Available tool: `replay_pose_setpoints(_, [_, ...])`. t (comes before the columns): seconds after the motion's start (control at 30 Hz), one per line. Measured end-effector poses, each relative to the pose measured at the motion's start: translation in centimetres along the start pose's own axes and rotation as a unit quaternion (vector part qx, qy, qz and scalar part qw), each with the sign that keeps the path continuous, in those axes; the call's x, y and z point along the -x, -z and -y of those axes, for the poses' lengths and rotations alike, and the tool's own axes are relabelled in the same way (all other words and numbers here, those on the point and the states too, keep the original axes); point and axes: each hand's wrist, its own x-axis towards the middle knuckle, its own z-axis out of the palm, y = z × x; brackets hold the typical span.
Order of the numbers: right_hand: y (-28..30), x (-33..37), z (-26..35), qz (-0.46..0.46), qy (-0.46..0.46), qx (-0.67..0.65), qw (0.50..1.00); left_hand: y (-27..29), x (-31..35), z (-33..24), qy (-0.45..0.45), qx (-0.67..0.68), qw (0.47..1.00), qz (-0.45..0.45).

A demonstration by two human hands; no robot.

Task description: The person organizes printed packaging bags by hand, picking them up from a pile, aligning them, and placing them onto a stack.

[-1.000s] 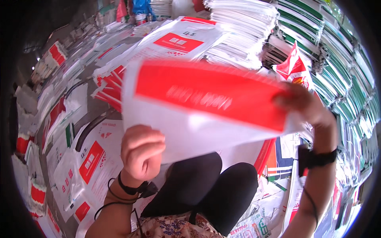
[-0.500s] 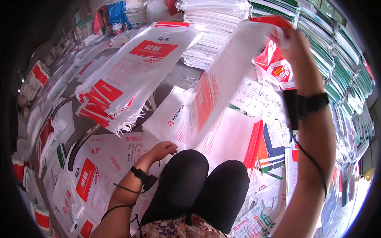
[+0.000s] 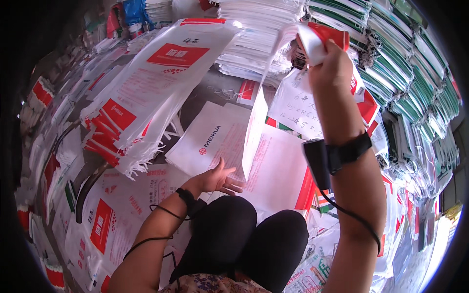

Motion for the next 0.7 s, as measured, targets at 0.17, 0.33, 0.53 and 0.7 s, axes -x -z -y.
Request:
replay_pose_setpoints(0.17, [0.4, -1.0, -5.3, -0.056, -0.017, 0.008, 0.998, 1.8, -4.5, 0.2, 0.003, 0.077, 0.997, 0.022])
replay_pose_setpoints(0.33, [-2.4, -0.5, -7.9, -0.119, -0.02, 0.036, 0.992, 3.0, -7.9, -0.9, -0.054, 0.117, 0.992, -0.003])
replay_pose_setpoints(0.53, [2.6, -1.1, 0.2, 0.056, 0.447, 0.713, 0.538, 4.2, -9.8, -5.6, -0.227, 0.259, 0.924, -0.167])
replay_pose_setpoints(0.7, [13.4, 6.1, 9.7, 0.049, 0.385, 0.729, 0.564, 4.3, -4.7, -7.9, -0.364, 0.142, 0.872, -0.294])
